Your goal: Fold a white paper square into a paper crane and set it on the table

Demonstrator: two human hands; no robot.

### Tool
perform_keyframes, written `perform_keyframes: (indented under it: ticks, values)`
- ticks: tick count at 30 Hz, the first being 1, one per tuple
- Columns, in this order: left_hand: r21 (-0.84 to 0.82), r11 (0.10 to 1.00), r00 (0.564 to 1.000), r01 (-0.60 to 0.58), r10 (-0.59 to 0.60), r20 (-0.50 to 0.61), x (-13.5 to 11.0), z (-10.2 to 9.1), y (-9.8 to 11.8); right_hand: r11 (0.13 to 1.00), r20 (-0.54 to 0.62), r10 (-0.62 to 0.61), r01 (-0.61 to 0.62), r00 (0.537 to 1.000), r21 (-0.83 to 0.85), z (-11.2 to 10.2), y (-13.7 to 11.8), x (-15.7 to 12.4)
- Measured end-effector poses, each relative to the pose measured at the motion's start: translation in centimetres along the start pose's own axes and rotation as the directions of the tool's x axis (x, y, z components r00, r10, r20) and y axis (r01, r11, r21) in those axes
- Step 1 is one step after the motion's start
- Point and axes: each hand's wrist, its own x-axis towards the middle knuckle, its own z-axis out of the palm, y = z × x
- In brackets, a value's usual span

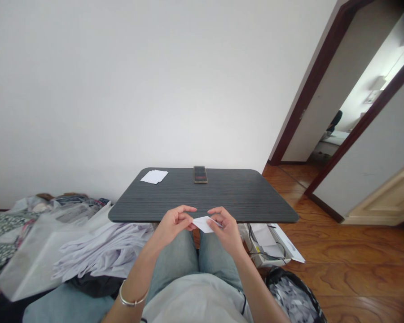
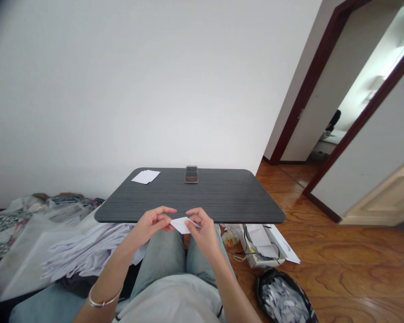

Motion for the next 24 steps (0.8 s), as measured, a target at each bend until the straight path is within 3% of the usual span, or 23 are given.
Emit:
perform_keyframes:
  ticks: [7, 13, 24]
  values:
    - [0.02, 0.996, 0.995, -0.09, 0.091, -0.043, 0.2, 1.2, -0.3, 1.0, 0.003, -0.008, 0.008, 1.0, 0.028, 0.2, -0.3, -0.1]
    - [0.043, 0.998, 0.999, -0.036, 0.037, -0.033, 0.1, 0.7, -0.2, 1.0, 0.008, -0.014, 0.013, 1.0, 0.023, 0.1, 0.0, -0.1]
    - [0.01, 0.999, 0.988, -0.034, 0.032, 0.149, -0.4, -0.5, 0.2, 1.0, 0.026, 0.007, -0.007, 1.0, 0.011, 0.0, 0.0, 0.0]
